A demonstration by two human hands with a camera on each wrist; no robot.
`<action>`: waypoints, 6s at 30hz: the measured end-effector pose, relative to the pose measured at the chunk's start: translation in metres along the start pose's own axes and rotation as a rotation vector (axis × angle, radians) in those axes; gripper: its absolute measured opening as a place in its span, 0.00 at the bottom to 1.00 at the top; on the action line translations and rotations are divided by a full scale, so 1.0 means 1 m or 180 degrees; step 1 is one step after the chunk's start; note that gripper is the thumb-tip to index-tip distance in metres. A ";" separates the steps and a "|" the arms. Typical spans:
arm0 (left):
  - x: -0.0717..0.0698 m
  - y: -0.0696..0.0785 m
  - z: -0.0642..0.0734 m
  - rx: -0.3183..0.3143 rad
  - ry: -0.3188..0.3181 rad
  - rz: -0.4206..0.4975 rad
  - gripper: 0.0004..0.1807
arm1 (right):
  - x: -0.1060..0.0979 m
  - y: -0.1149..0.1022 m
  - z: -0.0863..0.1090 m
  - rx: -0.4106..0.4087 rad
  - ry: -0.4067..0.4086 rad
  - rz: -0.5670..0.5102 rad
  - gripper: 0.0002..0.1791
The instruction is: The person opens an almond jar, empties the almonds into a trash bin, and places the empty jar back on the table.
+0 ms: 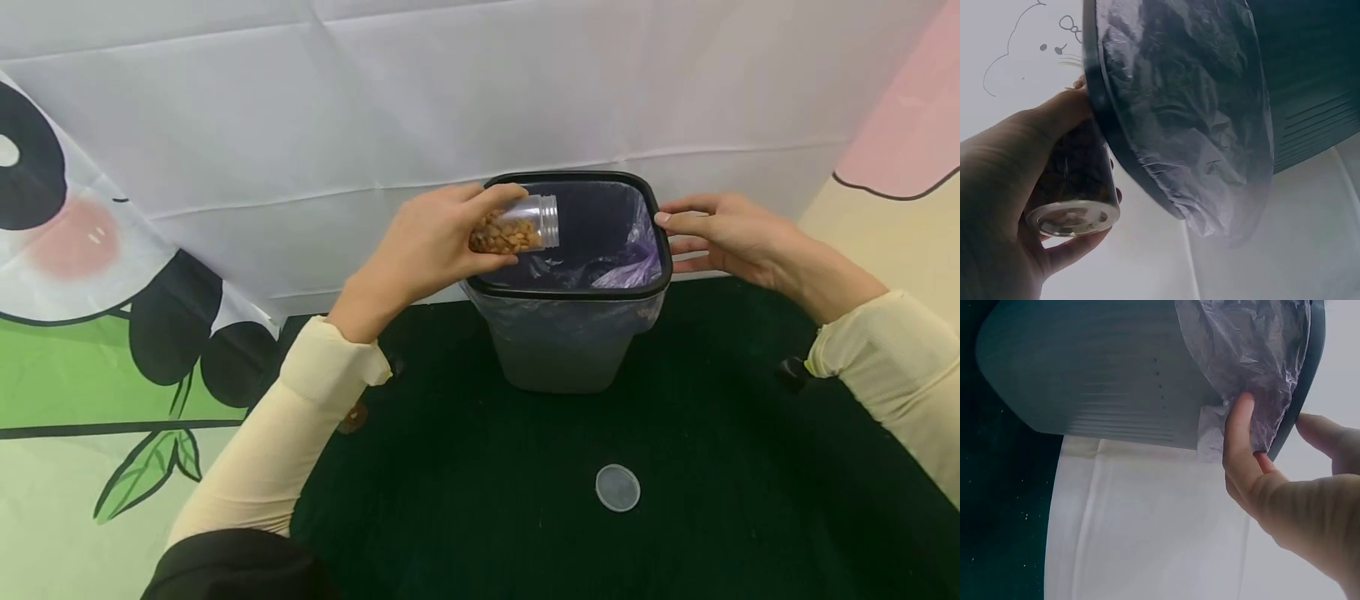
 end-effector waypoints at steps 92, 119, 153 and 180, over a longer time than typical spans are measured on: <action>0.000 0.010 -0.007 0.0167 0.0423 -0.0509 0.35 | 0.007 -0.004 0.002 0.0315 0.0004 -0.0314 0.44; -0.001 0.014 -0.009 0.0271 0.0472 -0.0558 0.32 | 0.008 -0.005 -0.001 0.0302 -0.0037 -0.0349 0.45; -0.005 0.027 -0.013 0.0472 0.0693 -0.0786 0.23 | 0.007 -0.004 0.004 0.0345 -0.0039 -0.0328 0.45; 0.007 0.055 -0.016 0.0888 0.0524 -0.1535 0.27 | 0.004 0.000 0.007 0.0336 -0.0010 -0.0281 0.46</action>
Point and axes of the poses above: each hand's wrist, its own z-axis away from the middle knuckle, its own x-axis out of the palm, y = z × x, the point moved 9 cm from there along -z, towards the middle knuckle, and after that the axes turned 2 degrees about -x, right-handed, at the moved point
